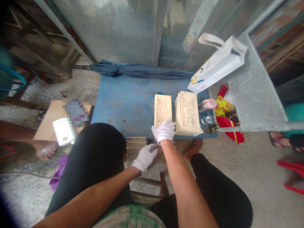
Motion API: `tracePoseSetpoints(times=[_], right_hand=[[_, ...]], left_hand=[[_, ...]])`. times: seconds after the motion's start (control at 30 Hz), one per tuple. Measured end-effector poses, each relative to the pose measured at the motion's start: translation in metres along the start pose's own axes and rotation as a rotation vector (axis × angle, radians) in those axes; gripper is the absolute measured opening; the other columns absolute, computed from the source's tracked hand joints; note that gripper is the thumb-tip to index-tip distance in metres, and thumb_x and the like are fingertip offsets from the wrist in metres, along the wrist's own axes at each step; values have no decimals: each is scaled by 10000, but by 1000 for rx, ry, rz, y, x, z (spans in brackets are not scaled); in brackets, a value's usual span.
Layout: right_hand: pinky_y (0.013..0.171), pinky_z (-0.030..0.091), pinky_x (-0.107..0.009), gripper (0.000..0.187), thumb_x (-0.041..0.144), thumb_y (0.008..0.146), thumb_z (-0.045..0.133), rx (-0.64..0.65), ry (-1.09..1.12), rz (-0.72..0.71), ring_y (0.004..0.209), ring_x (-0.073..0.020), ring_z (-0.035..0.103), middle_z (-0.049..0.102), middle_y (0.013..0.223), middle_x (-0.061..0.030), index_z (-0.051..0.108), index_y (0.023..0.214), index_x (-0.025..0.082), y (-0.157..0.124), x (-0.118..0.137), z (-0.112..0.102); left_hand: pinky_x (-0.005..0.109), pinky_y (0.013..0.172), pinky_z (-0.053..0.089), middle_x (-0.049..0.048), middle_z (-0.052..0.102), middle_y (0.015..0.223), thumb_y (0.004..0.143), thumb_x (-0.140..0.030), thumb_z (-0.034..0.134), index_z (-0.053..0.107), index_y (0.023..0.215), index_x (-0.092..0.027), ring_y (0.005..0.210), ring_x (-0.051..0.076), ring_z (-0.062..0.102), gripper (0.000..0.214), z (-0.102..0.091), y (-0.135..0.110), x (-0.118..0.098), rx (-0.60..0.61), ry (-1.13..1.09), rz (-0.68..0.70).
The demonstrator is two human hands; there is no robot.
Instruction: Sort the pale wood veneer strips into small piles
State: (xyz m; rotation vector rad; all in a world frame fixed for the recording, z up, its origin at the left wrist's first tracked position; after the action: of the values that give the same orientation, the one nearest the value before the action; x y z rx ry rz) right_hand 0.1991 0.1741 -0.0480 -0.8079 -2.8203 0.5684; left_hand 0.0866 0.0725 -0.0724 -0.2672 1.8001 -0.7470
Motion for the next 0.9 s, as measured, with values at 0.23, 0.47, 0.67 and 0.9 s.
tracePoseSetpoints(times=[0.23, 0.47, 0.67, 0.9], right_hand=[[798, 475, -494, 1174, 618, 626, 695, 15, -93, 15, 1050, -391, 560, 444, 1216, -314, 172, 1466, -13, -4, 9, -20], [797, 485, -423, 1014, 596, 592, 716, 27, -105, -41, 991, -350, 595, 526, 1117, -210, 347, 1372, 64, -36, -10, -51], [726, 473, -397, 963, 599, 642, 672, -14, -200, -77, 937, -332, 595, 517, 1094, -165, 329, 1395, 108, -100, -52, -54], [777, 463, -431, 911, 539, 704, 634, -40, -230, -94, 991, -362, 578, 480, 1218, -220, 311, 1422, 82, -173, -80, -28]], left_hand=[[293, 966, 471, 138, 711, 1097, 799, -149, 605, 701, 1011, -103, 1018, 202, 661, 237, -14, 5, -6, -71, -200, -81], [248, 698, 504, 70, 707, 832, 730, -505, 712, 681, 944, -137, 691, 127, 636, 427, -8, 9, -5, 0, -813, -238], [299, 740, 528, 127, 717, 950, 701, -537, 740, 648, 1056, -131, 752, 167, 676, 547, 4, 5, -23, 184, -1004, -235], [353, 725, 550, 137, 729, 929, 558, -378, 852, 677, 995, -101, 784, 232, 690, 546, 20, 5, -6, 223, -975, -218]])
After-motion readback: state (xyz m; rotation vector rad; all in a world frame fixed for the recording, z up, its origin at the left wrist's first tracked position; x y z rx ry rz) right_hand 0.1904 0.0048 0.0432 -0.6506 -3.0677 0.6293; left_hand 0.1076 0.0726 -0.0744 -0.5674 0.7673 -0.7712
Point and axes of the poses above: each hand's wrist, its own y-axis towards the middle knuckle, its own z-axis out of the palm, x = y × z, the point moved 7 cm from there along y, towards the middle knuckle
